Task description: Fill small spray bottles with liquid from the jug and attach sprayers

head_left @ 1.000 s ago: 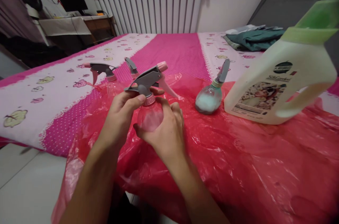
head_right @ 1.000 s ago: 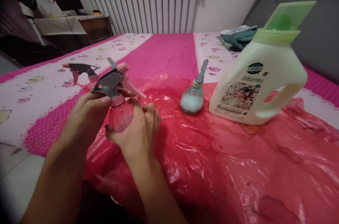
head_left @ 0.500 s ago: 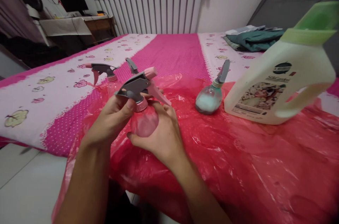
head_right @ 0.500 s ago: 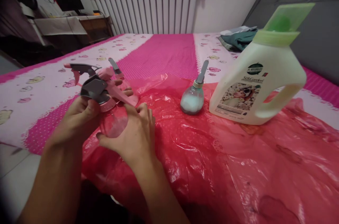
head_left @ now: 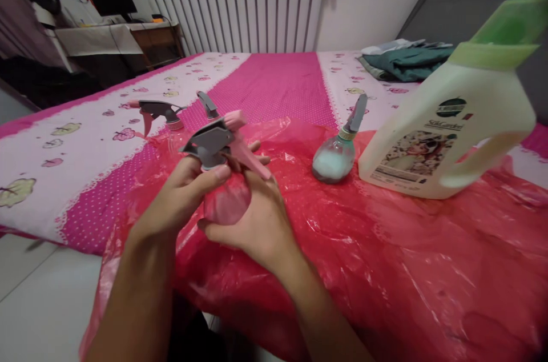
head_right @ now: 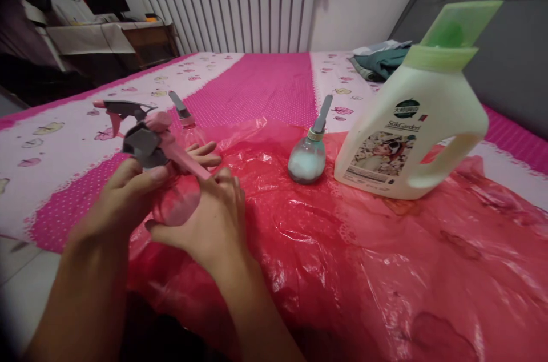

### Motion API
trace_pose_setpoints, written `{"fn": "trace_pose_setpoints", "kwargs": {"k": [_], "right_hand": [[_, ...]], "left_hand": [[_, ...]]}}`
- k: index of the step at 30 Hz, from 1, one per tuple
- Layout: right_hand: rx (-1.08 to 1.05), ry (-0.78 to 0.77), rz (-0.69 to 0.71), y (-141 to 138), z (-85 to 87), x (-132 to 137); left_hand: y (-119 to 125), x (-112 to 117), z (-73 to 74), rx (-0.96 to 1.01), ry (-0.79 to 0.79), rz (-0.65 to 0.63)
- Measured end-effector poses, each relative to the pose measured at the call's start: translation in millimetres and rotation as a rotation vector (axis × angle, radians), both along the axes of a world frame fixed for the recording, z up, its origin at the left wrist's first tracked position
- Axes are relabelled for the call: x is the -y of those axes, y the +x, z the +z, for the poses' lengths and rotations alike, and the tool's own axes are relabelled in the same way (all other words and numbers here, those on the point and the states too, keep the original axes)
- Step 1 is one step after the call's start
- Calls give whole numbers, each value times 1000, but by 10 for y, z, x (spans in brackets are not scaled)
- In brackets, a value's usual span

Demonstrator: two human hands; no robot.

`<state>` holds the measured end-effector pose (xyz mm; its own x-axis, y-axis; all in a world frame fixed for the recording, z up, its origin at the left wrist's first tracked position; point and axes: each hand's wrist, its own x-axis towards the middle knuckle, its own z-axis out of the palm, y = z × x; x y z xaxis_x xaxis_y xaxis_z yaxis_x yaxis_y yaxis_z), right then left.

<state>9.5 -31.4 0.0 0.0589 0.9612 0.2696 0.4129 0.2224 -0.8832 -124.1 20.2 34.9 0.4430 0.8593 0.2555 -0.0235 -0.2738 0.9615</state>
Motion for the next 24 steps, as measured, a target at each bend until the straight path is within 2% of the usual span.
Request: {"fn": "trace_pose_setpoints", "kwargs": {"k": [2, 3, 7, 10, 12, 16, 18, 20, 24], "right_hand": [[-6, -12, 25, -25, 12, 4], [4, -22, 3, -36, 13, 3], [130, 4, -119, -40, -6, -12], [149, 23, -151, -6, -18, -19], [97, 5, -112, 17, -13, -13], [55, 19, -10, 23, 15, 8], [80, 38, -9, 5, 21, 10], [103, 53, -49, -14, 19, 3], [182, 70, -149, -25, 10, -9]], "left_hand": [[-84, -22, 6, 29, -24, -57], [-94, -22, 14, 24, -7, -30], [68, 42, 57, -104, 155, 208], [210, 97, 73, -107, 163, 301], [212, 111, 71, -76, 110, 252], [31, 98, 69, -20, 28, 37], [-29, 97, 80, -15, 30, 22], [2, 113, 99, -31, 71, 109], [249, 180, 141, -107, 190, 343]]}}
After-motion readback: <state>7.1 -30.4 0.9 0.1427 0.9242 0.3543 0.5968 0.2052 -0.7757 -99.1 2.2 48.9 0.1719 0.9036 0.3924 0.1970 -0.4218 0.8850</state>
